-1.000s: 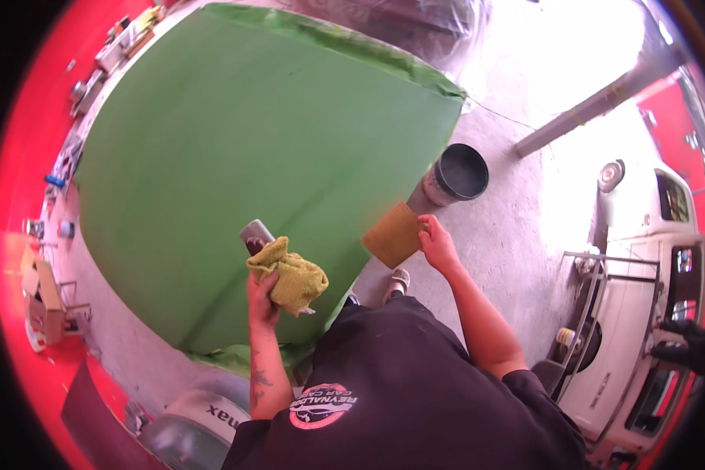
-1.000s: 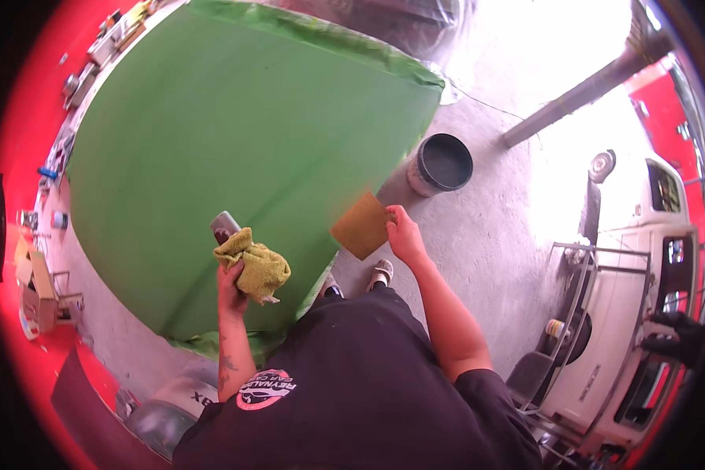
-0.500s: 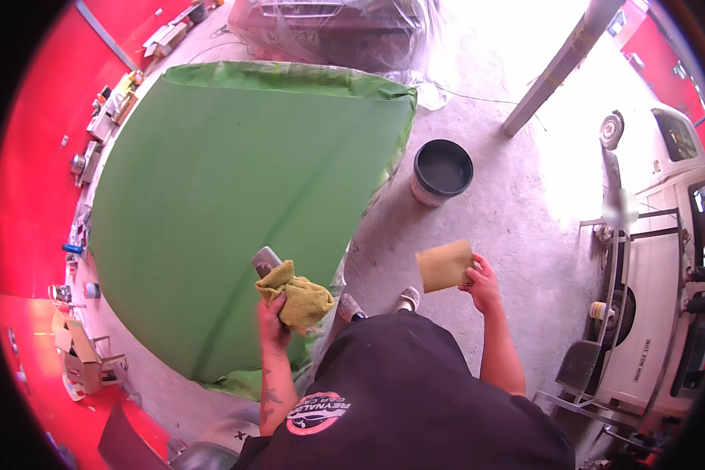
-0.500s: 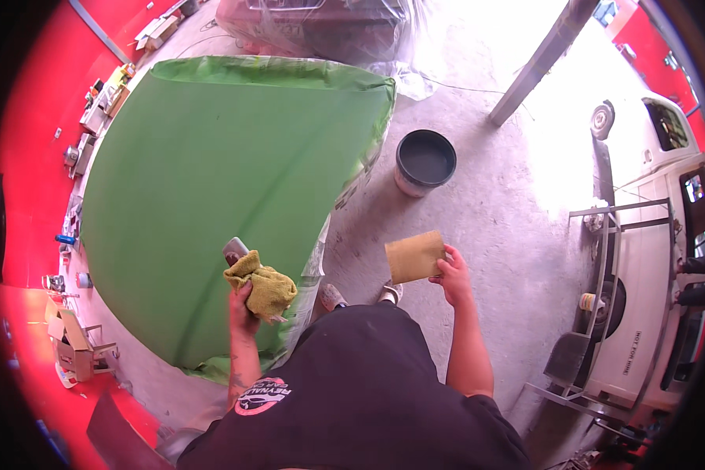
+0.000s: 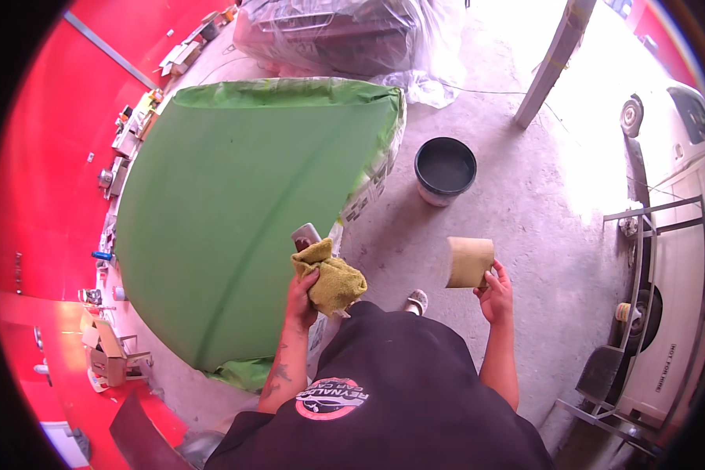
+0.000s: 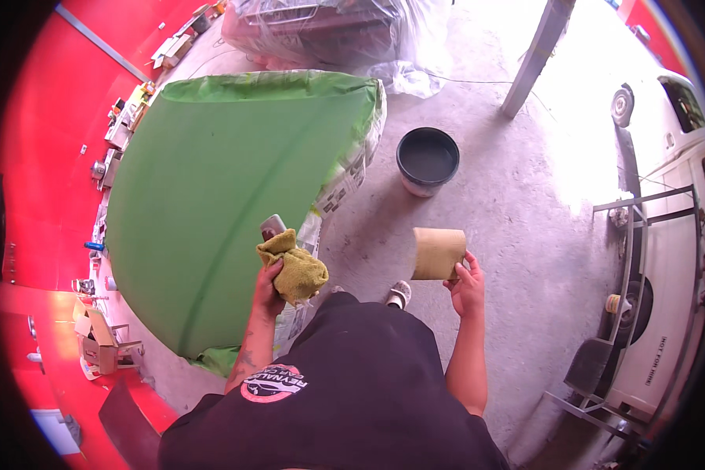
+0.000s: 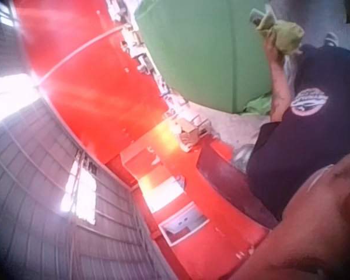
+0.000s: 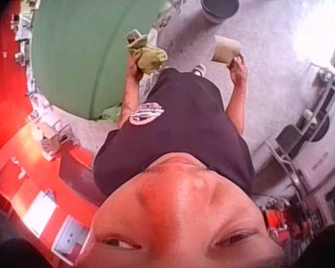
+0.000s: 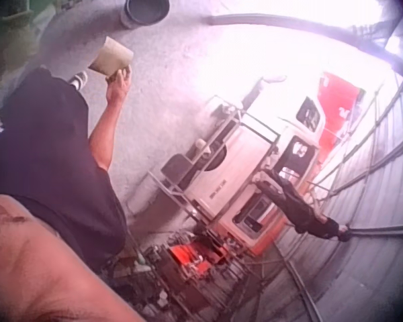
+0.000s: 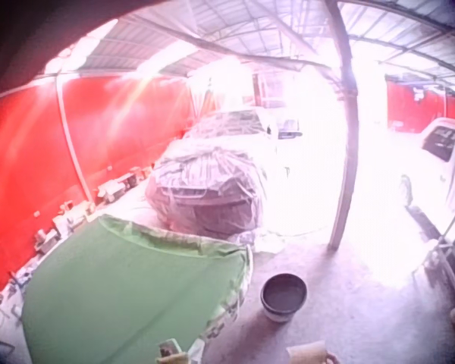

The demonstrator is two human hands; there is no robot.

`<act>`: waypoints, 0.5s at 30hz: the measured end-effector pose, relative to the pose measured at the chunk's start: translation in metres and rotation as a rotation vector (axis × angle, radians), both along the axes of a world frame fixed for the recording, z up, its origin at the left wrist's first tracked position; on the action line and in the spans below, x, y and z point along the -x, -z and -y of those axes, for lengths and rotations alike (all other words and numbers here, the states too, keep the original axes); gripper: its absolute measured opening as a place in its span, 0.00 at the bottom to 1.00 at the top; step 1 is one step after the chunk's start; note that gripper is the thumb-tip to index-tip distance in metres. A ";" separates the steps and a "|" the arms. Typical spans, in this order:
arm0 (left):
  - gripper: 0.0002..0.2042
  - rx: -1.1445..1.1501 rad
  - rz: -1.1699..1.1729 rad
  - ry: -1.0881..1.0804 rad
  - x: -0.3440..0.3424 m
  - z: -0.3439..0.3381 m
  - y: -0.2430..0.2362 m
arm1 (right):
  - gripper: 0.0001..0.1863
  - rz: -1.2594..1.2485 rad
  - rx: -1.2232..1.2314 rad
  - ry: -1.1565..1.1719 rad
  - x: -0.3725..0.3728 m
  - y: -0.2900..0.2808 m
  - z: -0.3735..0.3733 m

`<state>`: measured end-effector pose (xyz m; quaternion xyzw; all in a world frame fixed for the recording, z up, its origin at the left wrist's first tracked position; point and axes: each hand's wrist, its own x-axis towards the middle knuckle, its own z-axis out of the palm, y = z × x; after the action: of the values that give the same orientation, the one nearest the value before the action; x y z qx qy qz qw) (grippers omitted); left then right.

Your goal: The person folds a piece of sandpaper, wets a cloth in a bucket of water, and wipes water onto a car hood with the cloth before wet-sanding the hood surface with the sandpaper.

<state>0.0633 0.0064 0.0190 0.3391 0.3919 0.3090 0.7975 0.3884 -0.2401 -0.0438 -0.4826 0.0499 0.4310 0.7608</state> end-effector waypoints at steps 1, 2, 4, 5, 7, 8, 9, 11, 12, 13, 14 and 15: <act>0.24 0.013 0.011 0.000 -0.009 0.000 0.000 | 0.19 0.003 0.030 -0.038 -0.005 0.013 0.004; 0.23 0.026 0.023 0.000 -0.017 0.000 -0.001 | 0.19 0.004 0.026 -0.033 -0.010 0.025 0.010; 0.23 0.006 0.010 -0.005 -0.027 0.001 -0.001 | 0.20 1.193 0.998 -0.702 -0.017 0.057 0.026; 0.23 -0.027 -0.001 -0.008 -0.024 -0.003 -0.006 | 0.19 1.144 0.853 -0.561 -0.007 0.074 0.033; 0.23 -0.062 -0.002 -0.041 -0.027 -0.004 -0.004 | 0.19 0.745 0.675 -0.400 -0.002 0.057 0.037; 0.23 -0.059 0.004 -0.063 -0.029 -0.006 -0.002 | 0.19 0.336 0.499 -0.236 0.000 0.050 0.037; 0.23 -0.053 0.012 -0.072 -0.034 -0.007 -0.001 | 0.19 0.341 0.498 -0.236 -0.001 0.054 0.045; 0.22 -0.048 -0.003 -0.076 -0.043 -0.012 0.001 | 0.19 0.307 0.683 -0.100 -0.004 0.075 0.066; 0.22 -0.042 -0.026 -0.074 -0.041 -0.018 -0.001 | 0.19 0.302 0.678 -0.106 0.002 0.093 0.079; 0.22 -0.043 -0.023 -0.071 -0.047 -0.024 0.002 | 0.20 0.512 0.826 -0.237 -0.001 0.117 0.097; 0.22 -0.059 -0.027 -0.072 -0.053 -0.032 0.007 | 0.22 0.724 0.969 -0.372 -0.002 0.132 0.109; 0.22 -0.078 -0.034 -0.082 -0.057 -0.041 0.010 | 0.22 0.729 0.963 -0.376 0.000 0.136 0.111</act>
<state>0.1204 0.0475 0.0095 0.3585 0.4066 0.3508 0.7637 0.3883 -0.3510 -0.1799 -0.8873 -0.1097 0.2943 0.3377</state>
